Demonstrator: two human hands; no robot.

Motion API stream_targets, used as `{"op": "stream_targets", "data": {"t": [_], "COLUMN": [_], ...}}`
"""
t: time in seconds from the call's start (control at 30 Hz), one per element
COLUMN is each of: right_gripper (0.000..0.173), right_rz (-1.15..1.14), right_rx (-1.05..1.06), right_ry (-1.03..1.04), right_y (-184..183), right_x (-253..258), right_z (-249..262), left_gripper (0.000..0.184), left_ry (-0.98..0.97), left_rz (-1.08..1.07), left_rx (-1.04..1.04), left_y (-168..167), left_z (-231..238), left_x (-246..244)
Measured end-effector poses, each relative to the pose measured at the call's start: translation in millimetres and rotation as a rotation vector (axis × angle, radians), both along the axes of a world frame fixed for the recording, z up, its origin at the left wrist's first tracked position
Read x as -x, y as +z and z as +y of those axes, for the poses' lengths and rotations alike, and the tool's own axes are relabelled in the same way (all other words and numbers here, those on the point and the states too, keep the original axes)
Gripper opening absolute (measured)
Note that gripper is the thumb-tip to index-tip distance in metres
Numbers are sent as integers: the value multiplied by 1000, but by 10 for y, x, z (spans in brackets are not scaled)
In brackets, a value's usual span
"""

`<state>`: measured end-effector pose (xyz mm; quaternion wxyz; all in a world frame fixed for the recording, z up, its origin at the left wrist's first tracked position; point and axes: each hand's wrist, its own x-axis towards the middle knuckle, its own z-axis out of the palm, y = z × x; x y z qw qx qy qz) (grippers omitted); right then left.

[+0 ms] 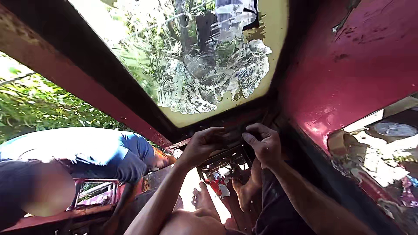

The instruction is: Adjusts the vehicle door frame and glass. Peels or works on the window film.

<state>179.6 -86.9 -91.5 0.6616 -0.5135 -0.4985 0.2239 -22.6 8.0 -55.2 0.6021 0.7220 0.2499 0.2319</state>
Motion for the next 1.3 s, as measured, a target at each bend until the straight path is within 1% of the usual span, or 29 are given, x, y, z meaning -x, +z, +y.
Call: {"op": "stream_targets", "data": {"t": [0.07,0.13,0.23,0.27,0.4,0.5,0.57,0.63,0.7,0.77,0.83,0.9,0.97,1.0,1.03,1.07,1.13,1.17,1.2,1.23,1.27,1.3], "right_gripper": [6,7,12,14,17,21,20,21,24,26,26,24,23,22,20,20,19,18,18,18,18,17], "right_rz": [-84,-178,-279,-307,-408,-571,-674,-676,-589,-509,-459,-399,-366,-357,-343,-327,-292,-275,-257,-238,-209,-165], "right_rx": [-60,-142,-169,-172,-232,-259,-255,-259,-248,-224,-201,-180,-151,-136,-121,-107,-89,-97,-108,-112,-103,-79], "right_ry": [-74,-136,-218,-243,-355,-415,-401,-365,-331,-299,-262,-212,-169,-157,-148,-143,-138,-134,-130,-127,-125,-119], "right_y": [126,232,357,402,500,479,460,384,311,282,245,187,151,124,91,62,24,2,-28,-60,-88,-102], "right_x": [-111,-217,-334,-367,-474,-451,-410,-398,-389,-370,-344,-322,-303,-296,-286,-276,-261,-251,-245,-244,-244,-240], "right_z": [127,290,539,613,889,920,896,890,868,803,689,571,454,410,368,323,239,211,190,173,161,154], "left_gripper": [43,33,19,18,24,12,14,14,14,17,27,45,60,65,68,70,72,72,70,67,59,45], "left_ry": [16,105,225,260,455,576,608,620,662,734,798,877,938,912,835,713,335,145,13,-72,-120,-127], "left_rz": [58,117,121,120,60,-1,18,31,57,87,91,147,211,256,326,460,800,872,845,784,700,601], "left_rx": [-102,-254,-447,-484,-606,-725,-813,-945,-1205,-1506,-1697,-1820,-1870,-1854,-1810,-1709,-1457,-1385,-1378,-1401,-1445,-1512], "left_y": [42,100,170,205,342,374,438,485,552,633,778,972,1112,1113,1052,946,678,501,299,127,12,-54], "left_z": [15,22,39,39,31,-2,-19,-19,-9,46,126,238,385,446,473,444,343,332,343,355,353,342], "left_x": [45,109,238,289,484,554,542,464,334,213,94,-32,-163,-230,-302,-381,-526,-544,-506,-430,-328,-220]}}
